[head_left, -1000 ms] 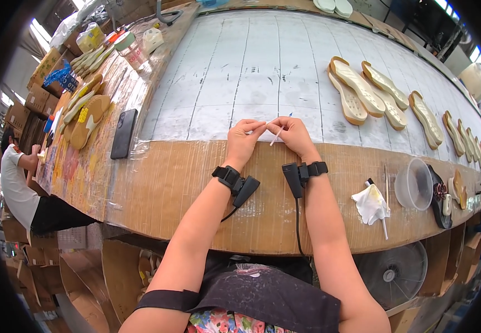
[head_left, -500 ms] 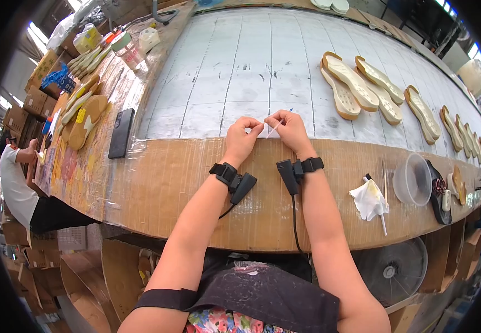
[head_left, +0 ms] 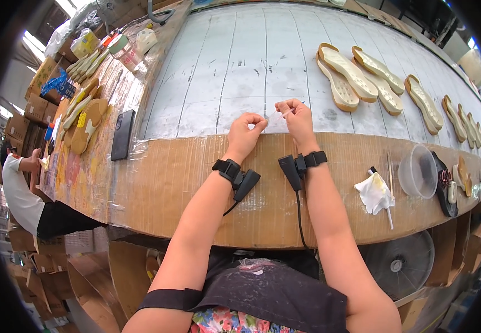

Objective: Marking and stacking shoe sole components on a production line.

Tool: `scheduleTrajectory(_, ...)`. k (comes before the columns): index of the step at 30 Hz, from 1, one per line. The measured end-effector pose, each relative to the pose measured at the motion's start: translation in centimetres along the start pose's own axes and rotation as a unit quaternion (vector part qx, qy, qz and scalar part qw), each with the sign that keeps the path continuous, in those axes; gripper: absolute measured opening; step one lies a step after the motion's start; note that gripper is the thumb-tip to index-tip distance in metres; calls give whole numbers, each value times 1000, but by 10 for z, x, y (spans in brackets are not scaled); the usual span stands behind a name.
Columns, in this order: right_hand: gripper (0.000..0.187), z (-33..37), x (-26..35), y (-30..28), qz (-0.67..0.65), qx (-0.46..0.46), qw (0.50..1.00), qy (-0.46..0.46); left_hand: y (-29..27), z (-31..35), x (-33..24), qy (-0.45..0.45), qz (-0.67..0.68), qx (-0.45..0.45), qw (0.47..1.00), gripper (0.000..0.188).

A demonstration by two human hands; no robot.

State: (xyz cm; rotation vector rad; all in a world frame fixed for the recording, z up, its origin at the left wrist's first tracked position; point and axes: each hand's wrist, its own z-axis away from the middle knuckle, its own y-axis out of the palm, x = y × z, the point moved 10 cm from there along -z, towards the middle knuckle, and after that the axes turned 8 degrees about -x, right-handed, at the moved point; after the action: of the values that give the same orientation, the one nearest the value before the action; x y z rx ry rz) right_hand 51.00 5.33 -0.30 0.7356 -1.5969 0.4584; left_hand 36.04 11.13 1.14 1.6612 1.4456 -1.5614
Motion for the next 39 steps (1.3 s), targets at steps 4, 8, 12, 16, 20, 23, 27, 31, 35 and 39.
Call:
scheduleTrajectory(4, 15, 1, 1, -4, -51, -27, 998, 24, 0, -1, 1, 0, 7, 0, 1000, 12)
scheduleTrajectory(8, 15, 1, 3, -9, -53, -38, 998, 26, 4, 0, 3, -23, 23, 15, 999, 12)
scheduleTrajectory(12, 14, 3, 6, -11, -83, -58, 994, 33, 4, 0, 6, -18, 12, 17, 1000, 12)
scheduleTrajectory(16, 13, 3, 5, -16, -108, -81, 990, 38, 4, 0, 12, -32, 12, 22, 999, 13)
scheduleTrajectory(20, 14, 3, 4, -19, -114, -88, 988, 48, 4, -2, 11, -31, -6, 13, 999, 17)
scheduleTrajectory(23, 13, 2, 12, -11, -98, -58, 993, 40, 3, -4, 17, -30, -15, 9, 999, 17)
scheduleTrajectory(27, 14, 9, 9, 10, -132, 31, 987, 85, 5, -4, 21, -50, -46, 9, 998, 18)
scheduleTrajectory(31, 16, 9, 7, 12, -246, 41, 964, 93, 1, -5, 21, -78, -77, -13, 994, 19)
scheduleTrajectory(35, 14, 7, 5, 6, -251, 12, 964, 89, 1, -3, 14, -100, -66, -15, 993, 21)
scheduleTrajectory(39, 13, 6, 5, -1, -289, -34, 952, 91, 0, -5, 16, -97, -64, -18, 993, 20)
